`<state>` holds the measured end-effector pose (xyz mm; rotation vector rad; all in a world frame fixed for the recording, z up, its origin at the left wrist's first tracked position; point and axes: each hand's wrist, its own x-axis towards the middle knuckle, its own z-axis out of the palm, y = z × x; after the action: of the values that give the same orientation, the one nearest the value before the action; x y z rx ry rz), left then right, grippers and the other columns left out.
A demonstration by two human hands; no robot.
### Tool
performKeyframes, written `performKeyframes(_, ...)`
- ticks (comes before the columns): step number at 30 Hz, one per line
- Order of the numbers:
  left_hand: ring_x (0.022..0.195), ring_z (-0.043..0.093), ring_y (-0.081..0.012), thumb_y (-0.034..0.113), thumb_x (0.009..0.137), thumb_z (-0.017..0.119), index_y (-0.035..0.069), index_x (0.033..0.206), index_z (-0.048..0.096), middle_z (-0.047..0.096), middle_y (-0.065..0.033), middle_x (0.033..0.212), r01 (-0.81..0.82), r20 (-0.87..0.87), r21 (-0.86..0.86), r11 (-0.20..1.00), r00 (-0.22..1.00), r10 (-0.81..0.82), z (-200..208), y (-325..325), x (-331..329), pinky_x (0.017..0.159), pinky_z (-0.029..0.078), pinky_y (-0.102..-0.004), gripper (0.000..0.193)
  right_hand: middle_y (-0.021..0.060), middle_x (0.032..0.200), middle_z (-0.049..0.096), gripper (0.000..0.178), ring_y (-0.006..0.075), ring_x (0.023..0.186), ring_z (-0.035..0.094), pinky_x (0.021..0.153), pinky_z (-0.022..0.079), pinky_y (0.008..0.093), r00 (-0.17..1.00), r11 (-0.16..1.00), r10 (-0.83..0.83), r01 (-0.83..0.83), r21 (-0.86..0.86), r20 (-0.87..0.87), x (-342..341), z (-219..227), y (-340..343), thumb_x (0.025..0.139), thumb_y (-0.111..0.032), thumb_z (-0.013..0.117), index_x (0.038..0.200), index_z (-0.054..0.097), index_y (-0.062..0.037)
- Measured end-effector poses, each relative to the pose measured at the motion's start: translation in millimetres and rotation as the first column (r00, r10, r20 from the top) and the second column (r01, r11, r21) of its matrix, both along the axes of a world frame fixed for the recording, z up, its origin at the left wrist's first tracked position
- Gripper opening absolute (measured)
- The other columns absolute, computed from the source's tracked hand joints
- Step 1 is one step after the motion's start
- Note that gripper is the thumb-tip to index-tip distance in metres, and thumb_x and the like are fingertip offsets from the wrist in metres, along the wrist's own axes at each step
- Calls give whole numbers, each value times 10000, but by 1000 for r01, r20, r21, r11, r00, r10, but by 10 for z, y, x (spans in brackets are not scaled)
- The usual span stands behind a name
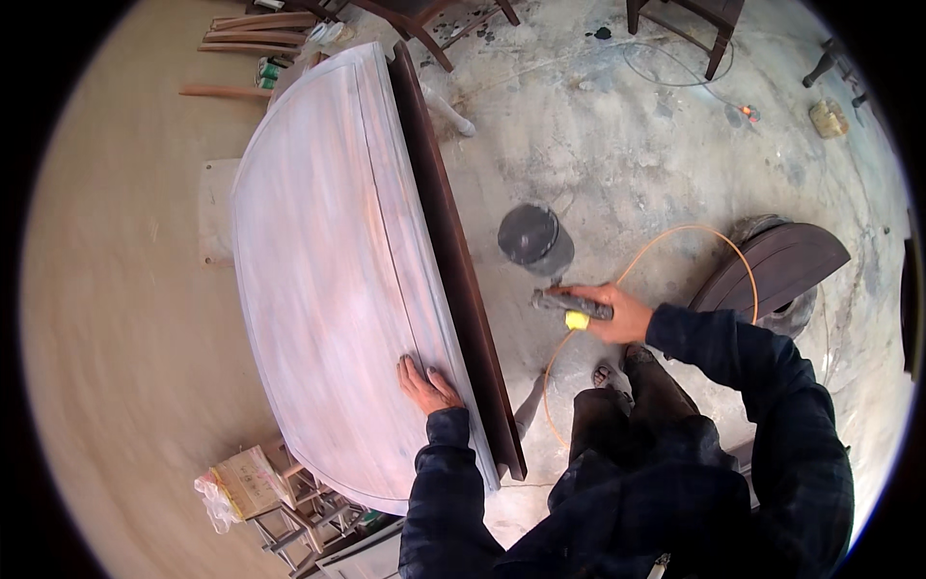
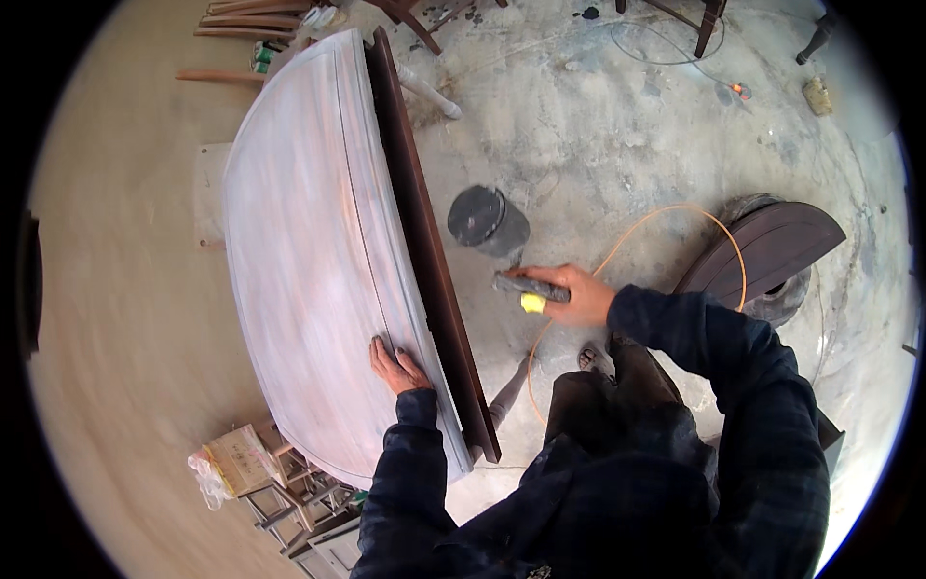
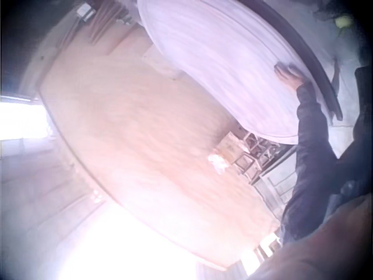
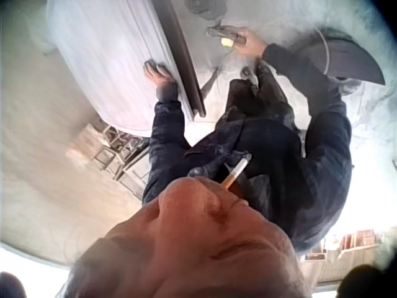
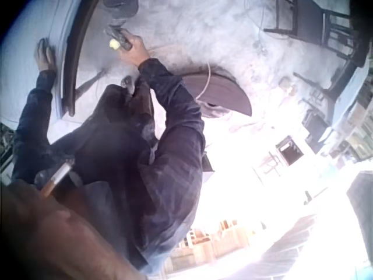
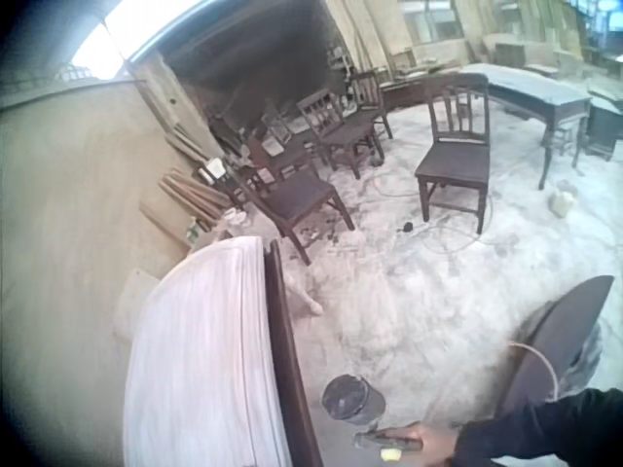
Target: The person uses a spray gun to apply a light-colored finish to a large curved wooden furniture piece. They move around the object, spraying the top surface and edges while holding the piece steady with their left hand.
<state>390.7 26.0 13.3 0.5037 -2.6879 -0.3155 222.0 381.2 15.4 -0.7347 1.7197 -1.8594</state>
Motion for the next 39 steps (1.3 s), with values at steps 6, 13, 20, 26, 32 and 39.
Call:
performKeyframes(6,1367,368,-466,121,973,488,-71,1444,397,406,-305,1466,-25,34,7,1000,999,25,-3,10,-22,1159,277,-524,516,177,1114,698,438,332,925,690,827,520,349,983,983,176,-179,49,52,237,114,220,950,-185,674,1369,587,-90)
performKeyframes(13,1394,332,-475,114,958,485,-74,1466,362,365,-314,1496,-49,92,19,999,995,47,78,11,-33,1176,249,-527,556,161,989,705,432,220,742,606,770,508,312,993,993,91,-85,83,-81,-449,-41,33,953,-184,661,1366,591,-81)
performKeyframes(20,1402,303,-505,168,937,481,-77,1495,297,308,-330,1525,-48,155,-2,999,987,48,80,-14,-7,1180,221,-565,636,93,1017,722,444,141,770,584,781,503,285,985,995,-97,99,3,-141,-1763,-151,-235,934,-111,674,1367,590,-62)
performKeyframes(26,1428,271,-502,123,884,531,-78,1512,262,274,-322,1547,-73,339,23,997,939,61,191,-44,-65,1200,195,-560,711,33,884,656,409,54,766,503,699,464,240,992,991,-81,70,111,99,-2983,45,-516,959,-141,658,1359,595,-78)
performKeyframes(32,1448,253,-490,65,885,534,-69,1502,300,284,-316,1553,-120,196,105,987,976,98,299,-71,-1368,1191,198,-560,673,35,914,651,426,78,776,525,714,475,261,983,980,-136,115,165,123,-4013,80,-730,968,-193,653,1371,582,-76)
performKeyframes(39,1383,352,-474,53,886,557,-66,1489,335,350,-311,1508,-19,160,211,977,987,-15,458,470,-2057,1155,275,-528,653,-15,931,644,463,56,735,522,654,441,232,958,959,-276,270,83,72,-5021,-156,-948,950,-96,618,1405,545,-47)
